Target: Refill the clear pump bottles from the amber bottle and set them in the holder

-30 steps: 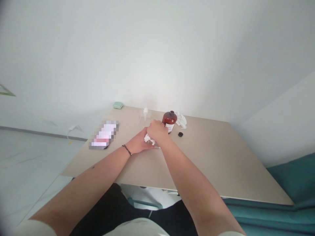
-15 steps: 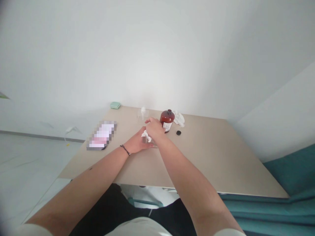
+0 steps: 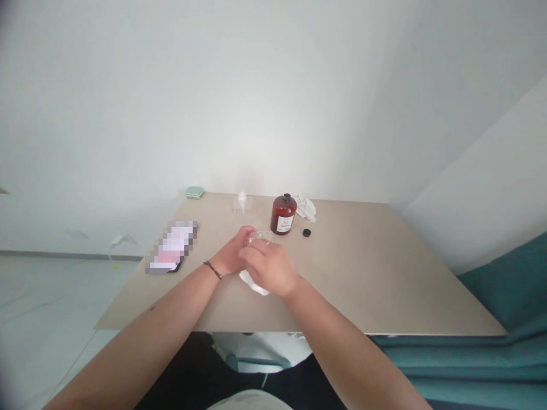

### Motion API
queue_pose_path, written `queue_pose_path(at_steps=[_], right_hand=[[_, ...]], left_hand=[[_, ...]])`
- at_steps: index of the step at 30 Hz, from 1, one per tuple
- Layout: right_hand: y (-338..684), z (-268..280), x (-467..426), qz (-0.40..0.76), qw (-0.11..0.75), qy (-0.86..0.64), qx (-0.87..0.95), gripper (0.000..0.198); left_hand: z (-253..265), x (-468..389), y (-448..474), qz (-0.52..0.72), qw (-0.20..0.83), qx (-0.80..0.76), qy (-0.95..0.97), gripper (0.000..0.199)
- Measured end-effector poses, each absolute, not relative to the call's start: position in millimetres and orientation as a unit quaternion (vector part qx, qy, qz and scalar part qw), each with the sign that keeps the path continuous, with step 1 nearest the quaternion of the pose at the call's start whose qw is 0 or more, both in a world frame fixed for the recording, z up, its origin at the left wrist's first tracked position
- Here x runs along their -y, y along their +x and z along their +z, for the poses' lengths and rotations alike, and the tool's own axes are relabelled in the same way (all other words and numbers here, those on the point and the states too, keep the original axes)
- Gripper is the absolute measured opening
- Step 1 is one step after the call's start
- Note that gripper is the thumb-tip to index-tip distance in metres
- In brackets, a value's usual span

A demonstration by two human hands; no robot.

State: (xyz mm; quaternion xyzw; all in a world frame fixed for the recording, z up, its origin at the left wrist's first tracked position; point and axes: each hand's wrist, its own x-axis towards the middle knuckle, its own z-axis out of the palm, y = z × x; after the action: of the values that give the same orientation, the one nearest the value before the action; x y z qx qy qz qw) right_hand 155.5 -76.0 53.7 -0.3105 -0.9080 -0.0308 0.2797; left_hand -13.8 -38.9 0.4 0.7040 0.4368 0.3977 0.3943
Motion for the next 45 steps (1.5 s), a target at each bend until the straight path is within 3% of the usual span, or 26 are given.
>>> queue_pose_path(at_steps=[4,7,15,19,24,29,39,45], right_hand=[[225.6,37.3,53.7,0.051,0.434,-0.543,0.717,0.027],[279.0,31.7,20.8,0.06,0.492,-0.668,0.554,0.03],[337.4,6.5,-14.4,0.051,0.382,-0.75,0.538,0.028],[321.7,7.3,-2.8,-0.086,0.355,-0.721,0.589,0.027],[283.1,14.1,10.3,-0.096,0.21,-0.639,0.734,0.032],[267.3,13.0,5.4,-0.092,0.105,-0.657,0.741,0.038],[269.8,9.2,4.6,-0.076,0.093,-0.668,0.734,0.033],[276.5,15.1,-9.0,-0.085,0.148,-0.692,0.702,0.042]], left_hand=[[-0.3,40.4,-14.8,0.363,0.42,-0.453,0.698,0.075],[-3.4,38.7,-16.6,0.359,0.413,-0.458,0.701,0.079],[-8.6,36.6,-19.1,0.379,0.424,-0.442,0.694,0.076],[-9.2,36.7,-18.2,0.39,0.432,-0.437,0.686,0.075],[-10.4,36.6,-18.8,0.384,0.439,-0.441,0.682,0.076],[-10.2,36.6,-18.6,0.383,0.434,-0.443,0.685,0.076],[-10.8,35.2,-18.1,0.397,0.436,-0.44,0.678,0.078],[-8.2,36.0,-17.7,0.377,0.438,-0.445,0.684,0.077]])
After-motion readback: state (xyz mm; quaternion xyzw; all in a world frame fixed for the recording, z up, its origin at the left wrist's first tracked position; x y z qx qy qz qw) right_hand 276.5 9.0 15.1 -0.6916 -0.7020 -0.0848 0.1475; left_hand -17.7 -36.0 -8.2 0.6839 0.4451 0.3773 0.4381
